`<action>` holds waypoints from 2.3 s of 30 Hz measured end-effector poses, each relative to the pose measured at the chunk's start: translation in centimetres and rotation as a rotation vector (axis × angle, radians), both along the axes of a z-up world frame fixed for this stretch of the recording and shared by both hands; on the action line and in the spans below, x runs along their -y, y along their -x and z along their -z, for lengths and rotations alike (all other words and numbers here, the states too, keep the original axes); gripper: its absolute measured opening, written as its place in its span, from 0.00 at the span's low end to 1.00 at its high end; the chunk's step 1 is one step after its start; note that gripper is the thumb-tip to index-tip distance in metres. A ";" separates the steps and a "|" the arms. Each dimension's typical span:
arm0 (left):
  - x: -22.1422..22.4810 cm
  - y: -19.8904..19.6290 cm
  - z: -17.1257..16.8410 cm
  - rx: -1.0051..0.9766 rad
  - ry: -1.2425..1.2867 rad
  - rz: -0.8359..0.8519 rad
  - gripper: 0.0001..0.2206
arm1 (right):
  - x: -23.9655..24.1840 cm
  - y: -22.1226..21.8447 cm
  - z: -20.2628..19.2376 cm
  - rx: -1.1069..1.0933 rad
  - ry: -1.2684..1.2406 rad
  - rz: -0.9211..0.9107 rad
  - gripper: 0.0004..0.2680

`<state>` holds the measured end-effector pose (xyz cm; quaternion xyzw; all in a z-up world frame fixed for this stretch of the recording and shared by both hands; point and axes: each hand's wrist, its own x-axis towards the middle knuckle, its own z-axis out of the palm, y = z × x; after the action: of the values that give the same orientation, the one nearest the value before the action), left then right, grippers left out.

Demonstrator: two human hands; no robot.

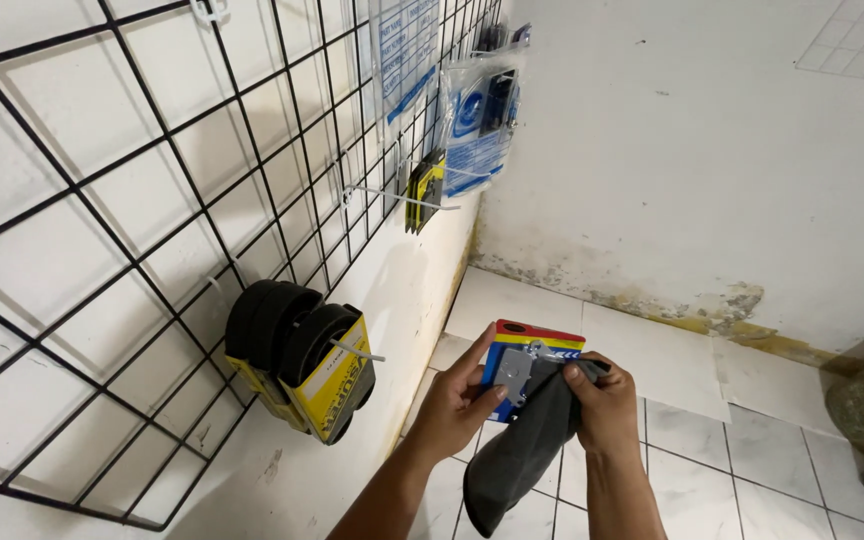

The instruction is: Cleaning and inspecting a package of brake pads using a cloth.

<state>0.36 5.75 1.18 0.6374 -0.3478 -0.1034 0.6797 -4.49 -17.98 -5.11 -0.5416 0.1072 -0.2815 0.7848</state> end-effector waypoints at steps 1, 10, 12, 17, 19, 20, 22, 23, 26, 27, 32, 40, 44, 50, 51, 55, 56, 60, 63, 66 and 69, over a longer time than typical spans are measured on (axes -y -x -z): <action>0.0 0.0 -0.1 -0.001 0.000 0.002 0.37 | 0.0 0.0 -0.8 -0.001 0.000 0.002 0.05; 0.4 0.3 0.7 -0.041 0.080 -0.047 0.36 | -3.5 -0.5 -1.6 -0.026 -0.005 0.141 0.06; 0.7 0.1 1.4 -0.058 0.152 -0.096 0.35 | -3.8 -0.7 -0.6 -0.050 -0.022 0.160 0.07; 0.7 -0.5 1.6 -0.118 0.174 -0.121 0.36 | -5.2 -0.4 -1.3 -0.146 -0.070 0.094 0.07; 0.7 -0.6 1.6 -0.110 0.190 -0.121 0.36 | -5.4 -0.3 -1.5 -0.200 -0.076 0.095 0.06; 0.7 -0.7 1.6 -0.110 0.181 -0.136 0.36 | -5.2 -0.3 -1.2 -0.175 -0.086 0.060 0.07; 0.7 -0.8 1.5 -0.110 0.169 -0.149 0.36 | -4.8 -0.1 -0.9 -0.151 -0.098 0.026 0.07; 0.7 -1.0 1.5 -0.117 0.184 -0.159 0.36 | -4.5 0.1 -0.8 -0.096 -0.105 -0.094 0.07; 0.6 -1.3 1.1 -0.118 0.213 -0.161 0.36 | -3.9 0.5 -1.2 -0.049 -0.073 -0.222 0.06; 0.5 -1.3 1.0 -0.114 0.226 -0.154 0.36 | -3.7 0.5 -1.4 -0.057 -0.035 -0.231 0.05; 0.7 -1.4 1.7 -0.081 0.161 -0.115 0.36 | -2.7 0.0 -1.2 0.011 -0.011 -0.197 0.06; 0.9 -2.0 2.4 -0.218 0.259 0.034 0.36 | -2.1 -0.7 -2.7 0.016 0.081 -0.068 0.08; 0.8 -2.9 2.6 -0.253 0.276 -0.045 0.34 | -3.2 -0.3 -2.3 -0.089 0.154 -0.125 0.08; -0.4 -3.6 1.2 -0.161 0.113 -0.029 0.32 | -2.6 -0.1 -0.4 -0.103 0.124 -0.173 0.05; -0.6 -3.4 0.6 -0.174 0.039 -0.005 0.32 | -2.2 -0.1 -0.3 -0.083 0.139 -0.172 0.05; -1.1 -3.5 -0.4 -0.154 -0.042 0.024 0.31 | -0.3 0.1 -0.8 -0.074 0.126 -0.166 0.04; -1.2 -3.6 -0.5 -0.137 -0.049 0.065 0.31 | -0.2 0.3 -1.4 -0.074 0.193 -0.191 0.05; -2.4 -4.3 -2.3 0.059 -0.235 0.119 0.30 | 0.7 0.6 -2.7 -0.188 0.411 -0.338 0.07; -3.2 -4.7 -3.8 0.200 -0.341 0.195 0.29 | -0.1 0.9 -3.1 -0.341 0.491 -0.384 0.13; -1.0 -5.4 -1.2 -0.046 -0.178 -0.002 0.33 | -0.3 0.3 -0.7 -0.264 0.300 -0.200 0.11; 1.1 -4.7 2.7 -0.236 0.283 -0.101 0.40 | -0.1 0.2 1.3 -0.109 0.067 -0.124 0.07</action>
<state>5.06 4.65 -1.48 0.5356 -0.2446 -0.0934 0.8028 -4.65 -17.93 -6.38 -0.5879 0.1067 -0.2060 0.7750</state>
